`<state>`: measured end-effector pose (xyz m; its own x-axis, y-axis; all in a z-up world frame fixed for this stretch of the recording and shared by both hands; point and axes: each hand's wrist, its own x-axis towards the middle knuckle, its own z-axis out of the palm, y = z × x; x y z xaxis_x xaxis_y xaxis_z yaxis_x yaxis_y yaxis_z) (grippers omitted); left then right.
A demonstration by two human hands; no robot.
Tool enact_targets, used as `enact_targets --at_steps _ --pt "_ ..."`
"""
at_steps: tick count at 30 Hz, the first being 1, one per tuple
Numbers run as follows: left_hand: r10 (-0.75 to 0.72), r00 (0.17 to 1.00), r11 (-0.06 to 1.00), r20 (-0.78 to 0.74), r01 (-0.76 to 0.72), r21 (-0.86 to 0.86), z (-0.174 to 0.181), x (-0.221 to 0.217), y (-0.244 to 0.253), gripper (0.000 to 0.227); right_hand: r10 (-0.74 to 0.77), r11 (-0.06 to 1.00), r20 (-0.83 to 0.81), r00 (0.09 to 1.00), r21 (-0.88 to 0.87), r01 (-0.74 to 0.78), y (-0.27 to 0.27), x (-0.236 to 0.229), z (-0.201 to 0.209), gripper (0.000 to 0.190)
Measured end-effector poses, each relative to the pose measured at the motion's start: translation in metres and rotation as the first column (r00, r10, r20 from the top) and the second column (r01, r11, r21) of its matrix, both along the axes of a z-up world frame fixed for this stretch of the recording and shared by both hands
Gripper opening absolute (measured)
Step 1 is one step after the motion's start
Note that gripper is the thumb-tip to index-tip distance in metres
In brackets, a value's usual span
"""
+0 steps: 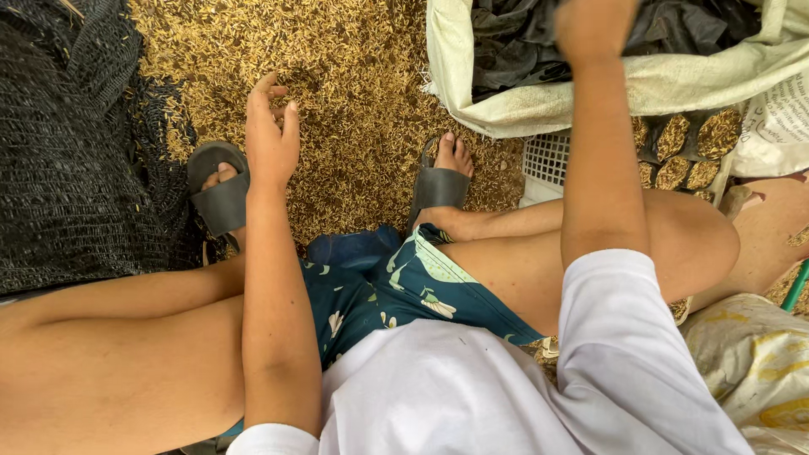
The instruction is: The person scoops loose granular material from a large pile on the floor, packs it into a small dark mesh bag, and ties the bag closed. The person then places the finished bag into a white plastic crate nearby.
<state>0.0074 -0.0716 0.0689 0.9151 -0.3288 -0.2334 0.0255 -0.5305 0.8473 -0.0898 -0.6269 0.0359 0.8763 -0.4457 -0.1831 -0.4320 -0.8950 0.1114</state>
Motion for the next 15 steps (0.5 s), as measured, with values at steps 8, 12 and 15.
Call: enact_targets --at_steps 8,12,15 --pt "-0.262 0.878 0.964 0.400 0.222 0.144 0.042 -0.005 -0.035 0.047 0.400 0.908 -0.051 0.915 -0.115 -0.404 0.067 0.013 0.005 0.025" --pt "-0.497 0.790 0.860 0.359 0.502 0.088 0.068 -0.046 -0.117 0.058 0.331 0.943 0.011 0.943 -0.027 -0.331 0.054 0.012 0.010 0.026" --pt "-0.635 0.612 0.758 0.472 0.612 0.226 0.075 -0.074 -0.161 0.068 0.291 0.956 0.034 0.956 0.019 -0.292 0.052 0.015 0.003 0.027"
